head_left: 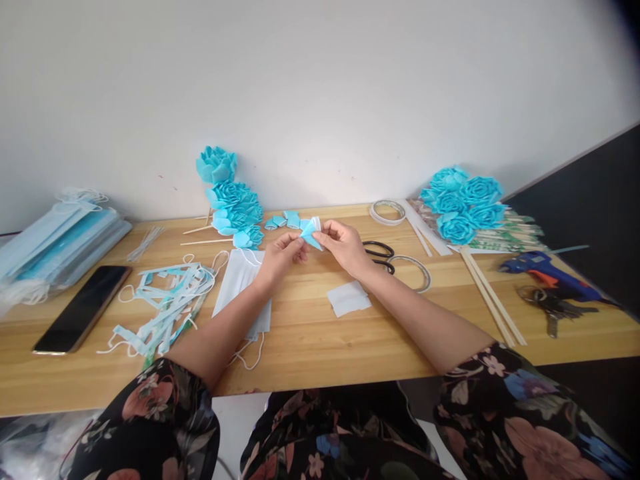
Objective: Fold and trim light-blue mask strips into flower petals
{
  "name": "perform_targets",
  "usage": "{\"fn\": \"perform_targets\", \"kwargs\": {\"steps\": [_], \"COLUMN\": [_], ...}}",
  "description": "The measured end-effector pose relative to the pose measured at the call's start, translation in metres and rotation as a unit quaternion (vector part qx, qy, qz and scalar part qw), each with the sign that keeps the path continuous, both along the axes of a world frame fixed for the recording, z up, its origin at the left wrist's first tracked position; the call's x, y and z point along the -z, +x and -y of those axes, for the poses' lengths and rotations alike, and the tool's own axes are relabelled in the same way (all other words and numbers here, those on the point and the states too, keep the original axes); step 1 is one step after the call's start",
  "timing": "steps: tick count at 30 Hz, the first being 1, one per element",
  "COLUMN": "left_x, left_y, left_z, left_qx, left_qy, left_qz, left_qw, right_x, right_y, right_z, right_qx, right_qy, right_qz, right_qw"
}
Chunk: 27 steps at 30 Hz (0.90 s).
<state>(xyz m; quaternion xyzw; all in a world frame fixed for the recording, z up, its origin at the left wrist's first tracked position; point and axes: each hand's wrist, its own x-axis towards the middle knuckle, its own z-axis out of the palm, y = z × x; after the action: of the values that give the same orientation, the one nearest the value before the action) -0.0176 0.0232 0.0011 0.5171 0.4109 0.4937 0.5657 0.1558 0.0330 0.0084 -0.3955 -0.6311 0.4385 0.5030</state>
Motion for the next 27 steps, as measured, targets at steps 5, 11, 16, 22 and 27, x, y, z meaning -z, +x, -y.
{"fn": "perform_targets", "kwargs": {"steps": [5, 11, 16, 22, 27], "left_x": [0.0009, -0.0013, -0.0035, -0.0073, -0.0056], "left_y": [-0.0019, -0.0003, 0.0001, -0.0003, -0.0016], "left_z": [-0.0002, -0.0003, -0.0011, 0.0008, -0.0008], "left_qx": [0.007, -0.011, -0.029, -0.035, -0.038], "left_qy": [0.01, -0.004, 0.01, 0.034, 0.052], "left_qz": [0.004, 0.004, -0.017, -0.044, -0.053], "left_qw": [1.0, 1.0, 0.999, 0.998, 0.997], "right_x": [0.0003, -0.001, 0.0012, 0.0006, 0.0004], "right_y": [-0.0006, -0.0006, -0.0021, -0.0028, -0.002], "right_z": [0.0001, 0.0006, 0.0003, 0.0014, 0.0015], "right_qx": [-0.003, 0.008, -0.012, -0.031, -0.034], "right_qy": [-0.002, -0.002, 0.004, 0.006, -0.002], "right_qz": [-0.004, 0.014, 0.022, 0.026, 0.029], "right_qw": [1.0, 1.0, 1.0, 0.999, 0.999]}}
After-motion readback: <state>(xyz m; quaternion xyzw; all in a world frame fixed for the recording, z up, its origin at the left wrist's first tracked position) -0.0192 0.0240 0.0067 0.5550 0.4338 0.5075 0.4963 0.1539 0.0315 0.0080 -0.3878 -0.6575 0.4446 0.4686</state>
